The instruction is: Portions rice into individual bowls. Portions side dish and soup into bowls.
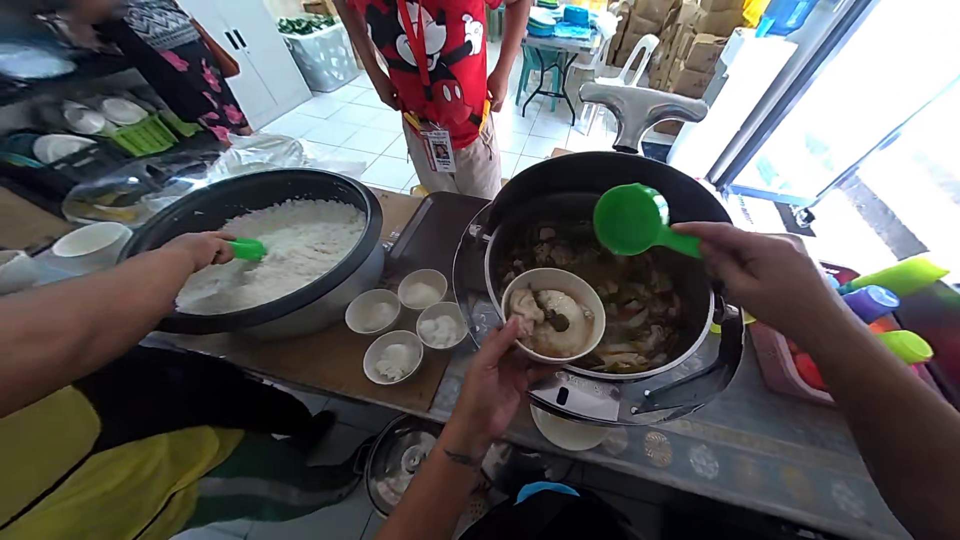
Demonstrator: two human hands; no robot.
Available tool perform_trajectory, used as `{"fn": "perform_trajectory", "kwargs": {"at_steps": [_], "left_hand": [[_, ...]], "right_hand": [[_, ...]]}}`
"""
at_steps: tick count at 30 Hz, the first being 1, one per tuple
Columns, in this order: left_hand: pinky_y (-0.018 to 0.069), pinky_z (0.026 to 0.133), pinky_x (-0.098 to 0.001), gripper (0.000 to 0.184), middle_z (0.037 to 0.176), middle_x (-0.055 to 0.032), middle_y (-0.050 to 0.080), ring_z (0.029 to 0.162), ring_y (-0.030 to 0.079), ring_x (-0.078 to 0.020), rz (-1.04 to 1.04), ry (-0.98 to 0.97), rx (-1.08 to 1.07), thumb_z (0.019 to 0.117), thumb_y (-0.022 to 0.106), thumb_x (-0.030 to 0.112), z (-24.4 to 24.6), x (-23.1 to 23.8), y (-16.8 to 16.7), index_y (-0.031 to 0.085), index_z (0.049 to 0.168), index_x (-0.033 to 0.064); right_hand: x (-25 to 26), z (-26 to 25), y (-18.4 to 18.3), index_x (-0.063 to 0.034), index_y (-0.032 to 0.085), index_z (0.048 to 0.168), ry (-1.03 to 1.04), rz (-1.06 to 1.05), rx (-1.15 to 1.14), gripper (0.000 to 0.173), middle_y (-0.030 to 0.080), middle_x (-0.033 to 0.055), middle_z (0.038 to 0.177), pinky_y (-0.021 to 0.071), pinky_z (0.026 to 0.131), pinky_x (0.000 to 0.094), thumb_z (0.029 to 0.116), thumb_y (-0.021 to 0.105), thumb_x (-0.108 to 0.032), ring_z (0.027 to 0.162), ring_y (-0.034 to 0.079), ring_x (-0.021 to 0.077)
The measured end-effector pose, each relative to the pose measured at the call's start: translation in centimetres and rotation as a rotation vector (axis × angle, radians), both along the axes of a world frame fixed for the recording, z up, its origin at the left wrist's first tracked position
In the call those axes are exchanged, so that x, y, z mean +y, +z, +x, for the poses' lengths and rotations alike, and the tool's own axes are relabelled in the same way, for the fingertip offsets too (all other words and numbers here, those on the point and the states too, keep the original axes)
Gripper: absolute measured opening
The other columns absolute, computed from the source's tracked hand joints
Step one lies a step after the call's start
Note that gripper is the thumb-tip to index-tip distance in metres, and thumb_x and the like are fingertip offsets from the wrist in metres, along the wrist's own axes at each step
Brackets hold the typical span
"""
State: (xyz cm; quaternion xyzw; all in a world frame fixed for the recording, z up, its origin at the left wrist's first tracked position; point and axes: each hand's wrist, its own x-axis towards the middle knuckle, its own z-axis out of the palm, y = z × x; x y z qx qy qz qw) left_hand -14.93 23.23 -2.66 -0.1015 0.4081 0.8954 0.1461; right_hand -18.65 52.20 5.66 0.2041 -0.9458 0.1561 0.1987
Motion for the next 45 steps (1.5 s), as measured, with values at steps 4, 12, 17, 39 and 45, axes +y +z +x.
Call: {"fn": "perform_trajectory", "kwargs": {"at_steps": [4, 12, 17, 39, 45], "left_hand": [[0.0613, 0.084, -0.0433, 0.037, 0.12, -0.0132, 0.066, 0.104, 0.07, -0.0268, -0.033, 0.072, 0.065, 0.1087, 0.026, 0.022, 1.2, -2.8, -0.2, 0.047, 0.136, 0.0087], [0.0632, 0.084, -0.0455, 0.036, 0.121, -0.0126, 0.07, 0.105, 0.072, -0.0286, -0.082, 0.208, 0.167, 0.1014, 0.049, 0.03, 3.4, -9.2, -1.4, 0.054, 0.134, 0.0132], [0.0634, 0.083, -0.0466, 0.038, 0.125, -0.0136, 0.068, 0.107, 0.072, -0.0309, -0.118, 0.268, 0.157, 0.1035, 0.041, 0.03, 4.6, -11.7, -2.2, 0.05, 0.136, 0.0125], [0.0642, 0.079, -0.0447, 0.038, 0.123, -0.0126, 0.069, 0.103, 0.073, -0.0295, -0.11, 0.347, 0.039, 0.1063, 0.028, 0.029, 5.8, -13.2, -3.0, 0.048, 0.135, 0.0123], [0.064, 0.081, -0.0447, 0.037, 0.123, -0.012, 0.069, 0.104, 0.073, -0.0292, -0.117, 0.308, 0.059, 0.1047, 0.034, 0.029, 5.5, -12.9, -2.7, 0.048, 0.135, 0.0125]], "right_hand": [[1.6, -1.7, -2.2, -0.0138, 0.073, 0.128, -0.094, 0.197, -0.504, 0.029, 0.075, 0.0209, 0.098, 0.0502, 0.082, 0.0696, 0.1056, 0.055, -0.01, 0.092, 0.07, 0.0449], [-4.9, -4.1, -6.0, -0.0216, 0.062, 0.142, -0.2, 0.514, -0.701, 0.042, 0.071, 0.0232, 0.115, 0.0517, 0.085, 0.0647, 0.1031, 0.053, -0.009, 0.109, 0.067, 0.0464], [-6.2, -6.3, -8.6, -0.018, 0.06, 0.143, -0.184, 0.457, -0.677, 0.044, 0.07, 0.0238, 0.115, 0.0524, 0.087, 0.0636, 0.1, 0.059, -0.008, 0.11, 0.067, 0.046], [-8.8, -3.5, -6.3, -0.0161, 0.066, 0.137, -0.056, 0.5, -0.741, 0.036, 0.072, 0.0202, 0.109, 0.0518, 0.086, 0.0607, 0.1052, 0.049, -0.011, 0.106, 0.068, 0.0424], [-6.9, -4.7, -8.0, -0.0113, 0.069, 0.133, 0.05, 0.058, -0.839, 0.033, 0.073, 0.0177, 0.113, 0.0495, 0.096, 0.0545, 0.1098, 0.047, -0.015, 0.105, 0.068, 0.0332]]}}
